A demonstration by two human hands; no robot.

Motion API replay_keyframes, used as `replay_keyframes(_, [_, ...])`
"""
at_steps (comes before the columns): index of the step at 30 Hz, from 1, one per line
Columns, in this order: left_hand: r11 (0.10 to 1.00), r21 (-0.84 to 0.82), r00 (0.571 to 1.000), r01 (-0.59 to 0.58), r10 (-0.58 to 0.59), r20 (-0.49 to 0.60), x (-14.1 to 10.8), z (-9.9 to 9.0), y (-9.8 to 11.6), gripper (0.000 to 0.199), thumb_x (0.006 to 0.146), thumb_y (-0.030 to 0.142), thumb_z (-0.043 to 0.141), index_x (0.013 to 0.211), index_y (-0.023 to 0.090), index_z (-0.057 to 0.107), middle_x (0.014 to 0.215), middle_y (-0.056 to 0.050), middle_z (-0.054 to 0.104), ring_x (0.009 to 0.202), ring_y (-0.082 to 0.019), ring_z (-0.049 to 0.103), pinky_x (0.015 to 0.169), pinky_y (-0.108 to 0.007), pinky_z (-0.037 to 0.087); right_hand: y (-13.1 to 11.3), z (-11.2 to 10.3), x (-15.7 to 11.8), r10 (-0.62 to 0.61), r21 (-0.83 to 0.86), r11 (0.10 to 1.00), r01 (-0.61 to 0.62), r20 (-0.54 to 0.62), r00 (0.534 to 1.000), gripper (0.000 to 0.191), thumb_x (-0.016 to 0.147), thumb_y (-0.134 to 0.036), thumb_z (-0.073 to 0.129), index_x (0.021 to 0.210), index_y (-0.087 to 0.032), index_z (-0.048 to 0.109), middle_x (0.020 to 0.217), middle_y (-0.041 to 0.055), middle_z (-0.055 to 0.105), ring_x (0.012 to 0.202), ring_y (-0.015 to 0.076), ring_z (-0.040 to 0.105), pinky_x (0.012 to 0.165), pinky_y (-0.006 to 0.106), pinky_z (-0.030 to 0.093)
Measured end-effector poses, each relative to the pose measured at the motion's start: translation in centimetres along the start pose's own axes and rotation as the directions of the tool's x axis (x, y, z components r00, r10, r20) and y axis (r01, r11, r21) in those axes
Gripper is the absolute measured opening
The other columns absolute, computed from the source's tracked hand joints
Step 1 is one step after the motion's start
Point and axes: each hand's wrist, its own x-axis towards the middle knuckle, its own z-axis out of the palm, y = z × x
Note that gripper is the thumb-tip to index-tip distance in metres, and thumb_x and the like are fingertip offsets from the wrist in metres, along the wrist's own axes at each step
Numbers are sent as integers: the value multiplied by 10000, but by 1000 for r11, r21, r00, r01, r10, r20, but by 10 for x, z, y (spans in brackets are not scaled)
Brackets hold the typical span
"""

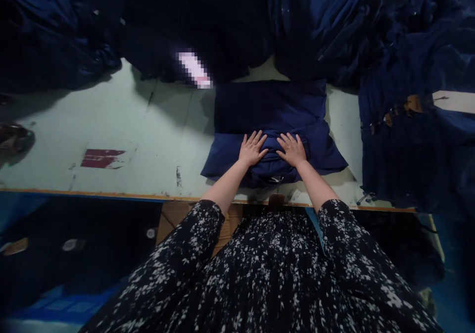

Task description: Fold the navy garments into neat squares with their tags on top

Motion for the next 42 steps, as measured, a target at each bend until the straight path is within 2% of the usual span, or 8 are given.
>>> replay_keyframes(7, [999,-15,999,35,-35,16,5,-14,14,599,954,386,608,1536,268,534,1674,-118,395,1580,-366,259,1264,-674,36,-2,-22,1,14,77,997,-16,24,1000,625,990,-471,532,1576,-259,479,1651,108,436,1546,354,335,1248,661,196])
replay_keyframes(12, [992,-54,983,-112,103,-150,-67,-27,33,366,998,258,480,1269,228,724,1410,-127,649,1427,-298,471,1240,-536,255,-17,-38,-62,116,258,964,-68,-179,977,413,1000,-429,495,1232,-205,754,1245,144,741,1191,307,656,1047,458,495])
replay_keyframes(15, [992,-36,982,-124,118,-145,-116,-19,48,301,1001,276,495,1077,251,785,1156,-119,720,1198,-286,586,1107,-486,382,-34,-25,-109,230,371,912,-176,-107,967,391,961,-543,548,873,-253,795,841,75,771,829,248,711,776,347,553])
replay_keyframes(20, [994,2,989,-112,111,-102,-135,2,77,222,968,300,589,983,267,808,1036,-110,698,1090,-288,566,983,-468,397,-61,7,-140,340,489,816,-308,24,940,422,811,-663,683,717,-256,740,711,46,731,702,231,674,656,320,509])
replay_keyframes(27, [994,65,991,-84,90,-99,-118,0,103,206,968,247,600,846,242,766,1015,-118,683,1080,-293,552,979,-473,373,-76,22,-134,458,839,431,-334,116,882,426,644,-637,766,648,-232,632,653,21,664,688,214,624,687,342,509])
replay_keyframes(32, [994,-24,992,-102,100,-74,-131,-3,106,198,1003,238,557,901,216,725,934,-118,685,989,-277,617,909,-401,434,-73,17,-146,370,915,107,-388,325,870,564,397,-487,941,816,-225,671,777,11,711,746,198,652,648,308,517])
replay_keyframes(37, [953,-299,995,59,-79,-56,-149,11,106,127,954,282,653,896,230,753,877,-66,738,849,-232,679,792,-330,479,-70,21,-157,374,923,-19,-385,364,853,625,349,-470,979,829,-231,658,745,-13,694,695,175,647,596,285,504])
replay_keyframes(42, [750,-637,961,178,-271,-49,-160,34,107,165,898,363,704,890,208,760,859,-47,777,790,-206,715,753,-312,537,-68,24,-160,396,936,-97,-339,349,849,656,354,-577,973,786,-235,618,694,-38,659,689,170,657,678,322,548])
